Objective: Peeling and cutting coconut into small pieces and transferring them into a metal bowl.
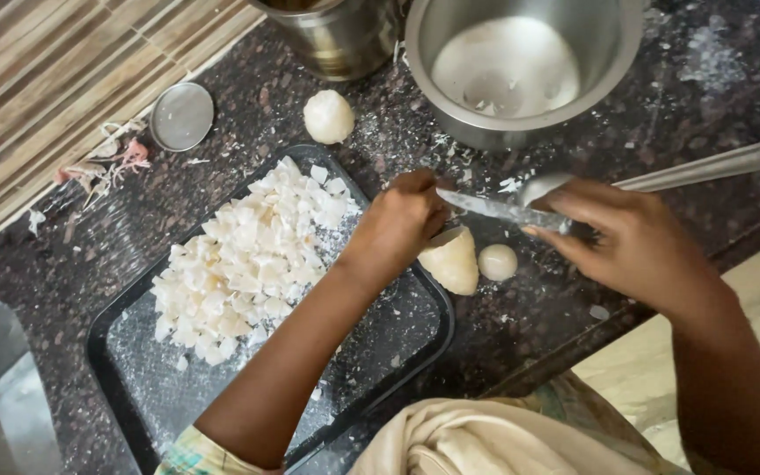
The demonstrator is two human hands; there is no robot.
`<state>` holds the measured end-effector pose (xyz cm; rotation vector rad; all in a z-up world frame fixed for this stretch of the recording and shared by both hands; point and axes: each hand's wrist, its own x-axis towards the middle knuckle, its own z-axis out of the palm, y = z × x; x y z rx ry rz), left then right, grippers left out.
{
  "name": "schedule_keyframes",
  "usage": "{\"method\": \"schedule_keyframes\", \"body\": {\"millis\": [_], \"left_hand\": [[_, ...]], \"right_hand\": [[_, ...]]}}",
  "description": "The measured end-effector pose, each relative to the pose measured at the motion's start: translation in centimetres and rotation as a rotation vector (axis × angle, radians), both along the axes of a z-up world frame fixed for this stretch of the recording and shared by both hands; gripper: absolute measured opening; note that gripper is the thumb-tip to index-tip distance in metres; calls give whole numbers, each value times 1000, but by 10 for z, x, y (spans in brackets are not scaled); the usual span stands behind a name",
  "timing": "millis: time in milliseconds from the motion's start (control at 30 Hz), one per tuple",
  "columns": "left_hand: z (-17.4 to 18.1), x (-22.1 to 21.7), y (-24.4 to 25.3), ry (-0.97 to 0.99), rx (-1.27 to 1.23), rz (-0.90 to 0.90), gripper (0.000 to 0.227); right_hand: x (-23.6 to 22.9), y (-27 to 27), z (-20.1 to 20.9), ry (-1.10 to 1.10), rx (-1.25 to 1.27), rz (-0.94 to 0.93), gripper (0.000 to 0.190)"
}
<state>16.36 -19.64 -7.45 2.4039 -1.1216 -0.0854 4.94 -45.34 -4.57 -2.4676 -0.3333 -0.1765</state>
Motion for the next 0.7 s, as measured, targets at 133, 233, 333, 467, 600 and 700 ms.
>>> {"method": "schedule_keyframes", "body": {"millis": [133, 233, 333, 467, 600, 700], "left_hand": [[23, 2, 18, -141, -29, 23, 21], [55, 3, 44, -17, -182, 74, 21], [88, -1, 80, -21, -165, 169, 18], [94, -5, 108, -92, 171, 280, 5], [72, -4, 84, -270, 55, 209, 11], [52, -7, 39, -172, -14, 172, 25]], "right_hand": [[2, -3, -18, -77, 131, -12, 20], [-1, -13, -10, 28, 110, -99, 27], [-5, -25, -10, 54, 2, -148, 27], [-6, -38, -28, 56, -13, -158, 31], [2, -24, -22, -14, 131, -47, 30], [4, -11, -10, 132, 12, -119, 29]]}}
